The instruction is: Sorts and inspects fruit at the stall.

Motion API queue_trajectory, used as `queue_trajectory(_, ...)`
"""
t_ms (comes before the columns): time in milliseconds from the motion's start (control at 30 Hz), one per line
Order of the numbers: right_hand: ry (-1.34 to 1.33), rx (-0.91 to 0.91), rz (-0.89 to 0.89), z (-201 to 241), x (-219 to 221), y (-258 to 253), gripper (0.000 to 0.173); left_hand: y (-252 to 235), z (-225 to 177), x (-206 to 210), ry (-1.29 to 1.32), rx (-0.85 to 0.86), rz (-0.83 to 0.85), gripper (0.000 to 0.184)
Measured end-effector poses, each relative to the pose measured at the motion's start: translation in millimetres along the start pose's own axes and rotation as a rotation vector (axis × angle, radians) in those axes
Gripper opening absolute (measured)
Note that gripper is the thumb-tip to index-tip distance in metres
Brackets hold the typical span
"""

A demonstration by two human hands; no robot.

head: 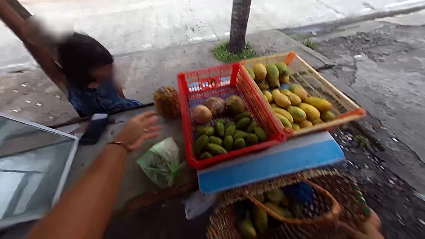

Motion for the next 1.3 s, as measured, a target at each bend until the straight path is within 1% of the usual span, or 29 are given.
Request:
queue_trajectory(67,0.021,-0.016,0.011,-7,-4,-7,0.14,42,2,-7,-0.022,0.063,0.126,0.041)
queue_trajectory(100,0.027,-0.01,0.027,-5,-4,-6,0.139,66,5,-7,-0.037,0.087,0.214,0.043)
queue_trajectory(133,0.023,-0.005,0.041,0,-3,-5,0.136,92,12,-3,-0.043,0.09,0.301,0.048)
queue_trajectory(200,-0.004,0.026,0.09,9,-1,-3,0.131,146,38,15,-0.015,0.046,0.469,0.068)
queue_trajectory(233,-0.011,0.048,0.12,11,-2,-4,0.13,173,56,30,-0.002,-0.013,0.577,0.073)
queue_trajectory(333,0.047,0.108,0.237,11,-7,-5,0.13,240,108,92,0.052,-0.183,0.931,0.076)
queue_trajectory(400,0.134,0.086,0.312,9,-17,-7,0.133,266,142,137,0.079,-0.26,1.065,0.08)
queue_trajectory(433,0.191,0.052,0.343,8,-24,-9,0.131,274,157,159,0.074,-0.286,1.084,0.081)
queue_trajectory(467,0.261,0.01,0.38,8,-33,-12,0.126,279,168,179,0.039,-0.312,1.079,0.084)
queue_trajectory(533,0.434,-0.087,0.414,13,-54,-20,0.106,283,180,213,-0.075,-0.352,1.04,0.088)
queue_trajectory(600,0.574,-0.209,0.357,25,-79,-28,0.082,278,185,240,-0.222,-0.35,0.99,0.082)
queue_trajectory(700,0.575,-0.506,0.191,58,-100,-29,0.057,257,197,272,-0.529,-0.305,0.929,0.068)
queue_trajectory(733,0.562,-0.586,0.189,68,-99,-28,0.05,250,200,283,-0.606,-0.299,0.91,0.065)
queue_trajectory(767,0.556,-0.647,0.236,77,-91,-28,0.043,244,203,293,-0.66,-0.298,0.894,0.063)
queue_trajectory(800,0.563,-0.688,0.337,84,-78,-28,0.037,240,204,305,-0.68,-0.295,0.882,0.062)
queue_trajectory(867,0.624,-0.743,0.624,89,-37,-30,0.028,233,207,327,-0.661,-0.298,0.865,0.059)
queue_trajectory(900,0.696,-0.73,0.77,88,-12,-32,0.027,231,208,336,-0.646,-0.303,0.857,0.057)
queue_trajectory(933,0.821,-0.666,0.897,83,13,-37,0.027,229,209,343,-0.628,-0.311,0.847,0.056)
queue_trajectory(967,0.986,-0.586,0.984,76,38,-44,0.029,227,211,346,-0.611,-0.327,0.83,0.054)
queue_trajectory(1000,1.14,-0.527,1.023,66,61,-55,0.031,225,213,346,-0.587,-0.349,0.796,0.053)
queue_trajectory(1033,1.254,-0.476,1.033,53,81,-67,0.034,224,214,343,-0.561,-0.376,0.741,0.051)
queue_trajectory(1100,1.378,-0.374,0.993,30,109,-92,0.043,224,211,331,-0.504,-0.428,0.608,0.047)
queue_trajectory(1167,1.452,-0.293,0.948,20,123,-106,0.054,229,214,315,-0.447,-0.449,0.518,0.045)
queue_trajectory(1200,1.461,-0.271,0.942,30,124,-103,0.055,232,219,307,-0.428,-0.463,0.497,0.045)
queue_trajectory(1267,1.513,-0.258,0.972,57,121,-88,0.051,238,234,290,-0.372,-0.52,0.466,0.046)
queue_trajectory(1300,1.537,-0.286,1.003,58,122,-89,0.049,240,241,283,-0.338,-0.539,0.445,0.046)
Point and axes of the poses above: each hand's wrist, its own y-axis away from the middle knuckle, its own x-axis out of the palm, z = x × y, the point moved 6 cm from there along -y, towards the middle knuckle
